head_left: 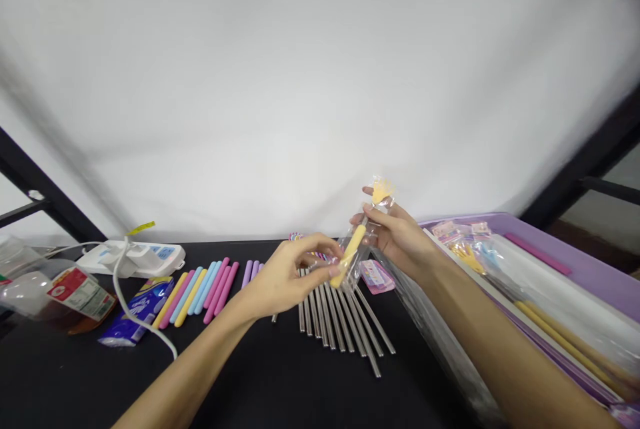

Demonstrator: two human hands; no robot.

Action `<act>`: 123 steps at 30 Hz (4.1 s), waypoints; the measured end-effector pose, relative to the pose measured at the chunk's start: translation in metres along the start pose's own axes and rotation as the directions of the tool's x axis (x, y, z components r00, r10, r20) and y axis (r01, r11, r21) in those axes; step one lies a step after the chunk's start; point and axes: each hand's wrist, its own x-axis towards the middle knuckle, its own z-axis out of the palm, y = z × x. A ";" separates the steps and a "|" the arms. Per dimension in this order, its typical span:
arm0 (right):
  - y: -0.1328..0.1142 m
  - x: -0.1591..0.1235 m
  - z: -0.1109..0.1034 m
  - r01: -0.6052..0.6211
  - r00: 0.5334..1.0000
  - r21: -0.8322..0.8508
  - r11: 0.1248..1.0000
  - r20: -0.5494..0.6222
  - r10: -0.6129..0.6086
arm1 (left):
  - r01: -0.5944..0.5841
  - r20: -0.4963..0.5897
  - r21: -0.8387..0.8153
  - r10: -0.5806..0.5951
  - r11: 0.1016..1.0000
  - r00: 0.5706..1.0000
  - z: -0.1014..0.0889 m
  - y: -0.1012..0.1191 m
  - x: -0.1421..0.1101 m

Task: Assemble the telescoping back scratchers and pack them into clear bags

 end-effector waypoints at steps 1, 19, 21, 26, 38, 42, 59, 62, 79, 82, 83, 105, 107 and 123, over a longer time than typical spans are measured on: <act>0.001 -0.001 0.001 -0.005 0.999 -0.013 1.000 0.035 0.006 | 0.048 0.004 -0.036 -0.048 0.998 0.999 0.001 -0.001 0.000; 0.009 -0.005 0.013 0.222 0.975 -0.204 0.953 0.068 -0.213 | 0.277 0.154 -0.140 -0.256 0.950 0.954 0.002 -0.016 0.000; 0.007 -0.004 0.011 0.228 0.974 -0.217 0.949 0.039 -0.224 | 0.277 0.204 -0.113 -0.250 0.954 0.946 0.003 -0.016 -0.001; 0.007 -0.005 0.011 0.200 0.979 -0.214 0.956 0.070 -0.190 | 0.279 0.214 -0.112 -0.251 0.954 0.944 0.009 -0.015 -0.004; 0.009 -0.010 0.010 0.016 0.927 -0.334 0.942 0.359 0.111 | -0.012 -0.161 -0.089 -0.002 0.996 0.987 -0.021 -0.009 0.002; 0.011 -0.017 0.020 0.000 0.862 -0.439 0.898 0.455 0.223 | -0.035 -0.210 0.053 0.046 0.998 0.977 -0.022 -0.005 0.002; 0.005 -0.023 0.023 -0.116 0.772 -0.605 0.788 0.444 0.455 | -0.092 -0.455 0.334 0.246 0.938 0.856 -0.022 -0.018 0.003; 0.002 -0.024 0.024 -0.102 0.774 -0.628 0.772 0.437 0.458 | -0.115 -0.475 0.302 0.254 0.946 0.843 -0.026 -0.019 0.002; 0.002 -0.022 0.020 -0.103 0.766 -0.607 0.788 0.457 0.452 | 0.002 -0.313 -0.064 -0.022 0.998 0.949 -0.013 -0.017 0.003; 0.003 -0.021 0.022 -0.111 0.772 -0.639 0.761 0.427 0.471 | -0.072 -0.427 -0.022 0.056 0.997 0.903 -0.009 -0.019 0.004; 0.003 -0.021 0.022 -0.108 0.773 -0.650 0.752 0.421 0.475 | -0.078 -0.452 -0.008 0.066 0.997 0.889 -0.008 -0.019 0.004; 0.003 -0.023 0.023 -0.101 0.778 -0.671 0.735 0.408 0.479 | -0.017 -0.193 -0.073 0.003 0.997 0.981 -0.014 -0.018 0.004; 0.003 -0.023 0.022 -0.089 0.775 -0.670 0.737 0.418 0.474 | -0.004 -0.176 -0.083 -0.011 0.997 0.984 -0.012 -0.020 0.004; -0.011 -0.009 -0.004 0.007 0.828 -0.772 0.636 0.361 0.429 | 0.022 -0.204 -0.055 -0.033 0.998 0.978 -0.010 -0.020 -0.001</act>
